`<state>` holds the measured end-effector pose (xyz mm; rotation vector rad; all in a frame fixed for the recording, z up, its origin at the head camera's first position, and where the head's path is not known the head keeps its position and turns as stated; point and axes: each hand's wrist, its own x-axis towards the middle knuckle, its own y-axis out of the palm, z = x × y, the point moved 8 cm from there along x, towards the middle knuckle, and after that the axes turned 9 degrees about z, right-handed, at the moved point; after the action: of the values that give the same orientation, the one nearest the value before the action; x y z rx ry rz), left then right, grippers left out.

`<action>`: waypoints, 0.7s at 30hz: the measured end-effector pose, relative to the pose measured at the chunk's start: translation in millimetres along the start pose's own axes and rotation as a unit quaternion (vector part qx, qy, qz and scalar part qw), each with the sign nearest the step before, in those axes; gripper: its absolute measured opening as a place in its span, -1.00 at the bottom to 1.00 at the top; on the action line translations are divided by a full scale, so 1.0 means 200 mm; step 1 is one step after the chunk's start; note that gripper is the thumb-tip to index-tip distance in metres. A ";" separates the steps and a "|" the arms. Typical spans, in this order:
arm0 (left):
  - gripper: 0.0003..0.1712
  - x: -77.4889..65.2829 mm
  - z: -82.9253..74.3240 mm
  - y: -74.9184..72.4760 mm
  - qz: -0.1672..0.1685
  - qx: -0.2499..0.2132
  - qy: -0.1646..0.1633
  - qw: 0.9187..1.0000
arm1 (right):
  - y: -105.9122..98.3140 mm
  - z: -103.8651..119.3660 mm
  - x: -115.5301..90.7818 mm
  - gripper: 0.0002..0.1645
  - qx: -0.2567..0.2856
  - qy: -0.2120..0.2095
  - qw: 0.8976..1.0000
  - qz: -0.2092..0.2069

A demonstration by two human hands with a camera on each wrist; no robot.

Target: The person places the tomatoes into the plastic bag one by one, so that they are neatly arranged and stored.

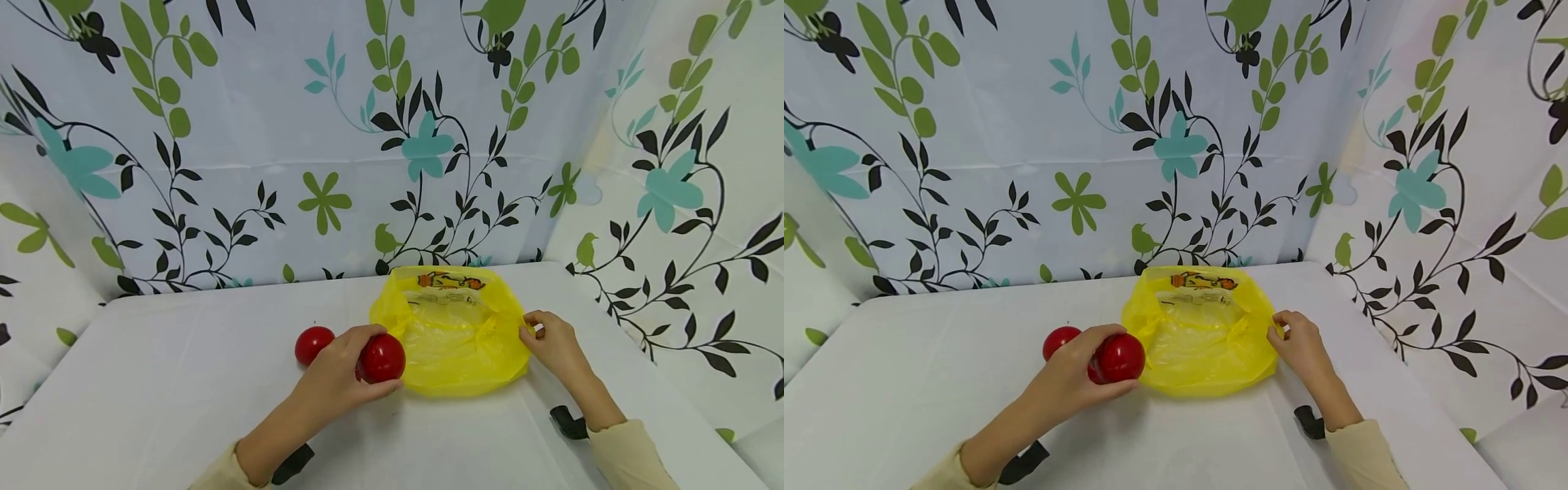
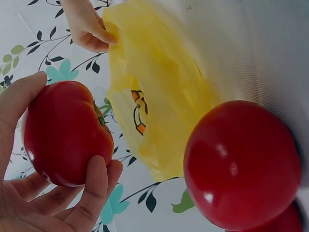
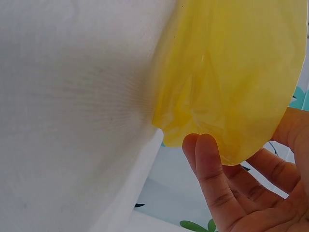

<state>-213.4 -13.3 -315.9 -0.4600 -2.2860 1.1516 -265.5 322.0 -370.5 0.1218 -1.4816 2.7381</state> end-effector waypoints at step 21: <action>-0.17 0.09 -0.02 0.04 0.015 -0.019 -0.018 1.000 | 0.00 0.00 0.00 -0.60 -0.002 0.003 1.000 -0.001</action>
<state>-225.4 3.2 -315.3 -0.4940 -2.3428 1.1429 -265.8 321.7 -371.5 0.1144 -1.4829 2.7310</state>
